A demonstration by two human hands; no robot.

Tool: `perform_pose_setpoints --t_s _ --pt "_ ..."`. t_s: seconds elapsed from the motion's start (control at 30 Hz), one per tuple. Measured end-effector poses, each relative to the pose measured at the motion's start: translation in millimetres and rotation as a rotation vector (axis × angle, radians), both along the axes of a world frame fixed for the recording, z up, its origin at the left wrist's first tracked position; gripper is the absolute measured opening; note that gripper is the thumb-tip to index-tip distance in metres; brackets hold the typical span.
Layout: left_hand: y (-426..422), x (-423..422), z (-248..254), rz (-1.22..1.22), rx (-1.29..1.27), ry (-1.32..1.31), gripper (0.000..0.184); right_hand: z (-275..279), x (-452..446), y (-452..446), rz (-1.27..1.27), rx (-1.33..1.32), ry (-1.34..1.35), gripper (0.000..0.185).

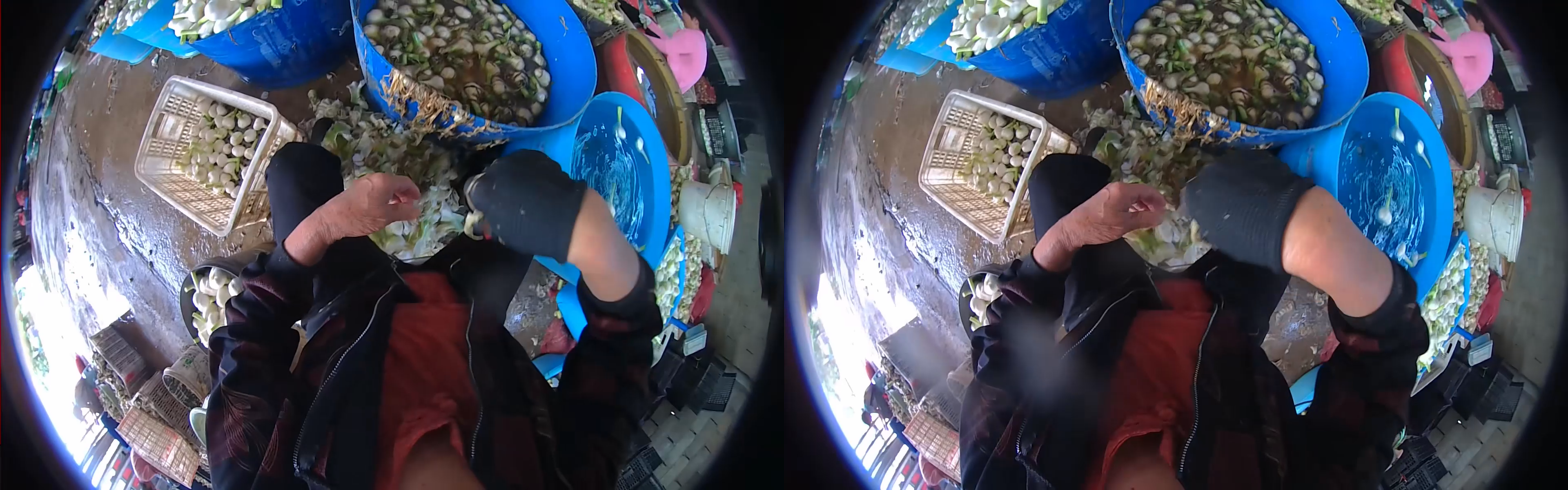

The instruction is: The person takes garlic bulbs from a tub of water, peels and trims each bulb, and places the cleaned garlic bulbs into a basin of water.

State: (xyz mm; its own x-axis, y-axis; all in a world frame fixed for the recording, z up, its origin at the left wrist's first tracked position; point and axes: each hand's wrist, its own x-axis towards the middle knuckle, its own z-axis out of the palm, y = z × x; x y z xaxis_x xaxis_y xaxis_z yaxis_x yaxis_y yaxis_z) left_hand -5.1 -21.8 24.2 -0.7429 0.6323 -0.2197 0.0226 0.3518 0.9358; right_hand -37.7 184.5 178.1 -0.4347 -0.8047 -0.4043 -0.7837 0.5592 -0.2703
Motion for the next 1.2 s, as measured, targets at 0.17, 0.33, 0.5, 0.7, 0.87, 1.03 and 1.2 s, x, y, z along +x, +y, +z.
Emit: perform_pose_setpoints --t_s 0.17,0.33,0.5,0.7,0.87,1.03,1.2 --pt "4.7 -31.3 -55.9 0.045 -0.074 -0.036 0.029 -78.4 -26.6 12.5 -0.197 -0.081 0.065 0.021" --pt "-3.2 -53.0 -38.9 0.008 -0.077 0.375 0.041 -111.5 -33.5 12.9 -0.278 -0.267 -0.016 0.038" --pt "-21.8 -17.2 -63.8 -0.146 -0.348 0.348 0.042 -110.0 -18.1 16.7 -0.378 -0.362 -0.094 0.038" --pt "-48.3 24.3 11.7 -0.260 0.246 -0.604 0.036 -141.3 3.1 29.1 -0.579 -0.373 -0.316 0.035" --pt "-40.8 50.1 27.7 -0.349 0.373 -0.515 0.018 -137.5 19.5 24.5 -0.517 -0.469 -0.208 0.033" --pt "-47.5 79.0 49.5 0.105 0.530 -0.267 0.019 -133.6 34.9 33.9 -0.516 -0.549 -0.166 0.034" --pt "-45.2 110.2 59.6 0.510 0.657 -0.377 0.015 -141.2 51.5 43.8 -0.676 -0.758 -0.389 0.035"
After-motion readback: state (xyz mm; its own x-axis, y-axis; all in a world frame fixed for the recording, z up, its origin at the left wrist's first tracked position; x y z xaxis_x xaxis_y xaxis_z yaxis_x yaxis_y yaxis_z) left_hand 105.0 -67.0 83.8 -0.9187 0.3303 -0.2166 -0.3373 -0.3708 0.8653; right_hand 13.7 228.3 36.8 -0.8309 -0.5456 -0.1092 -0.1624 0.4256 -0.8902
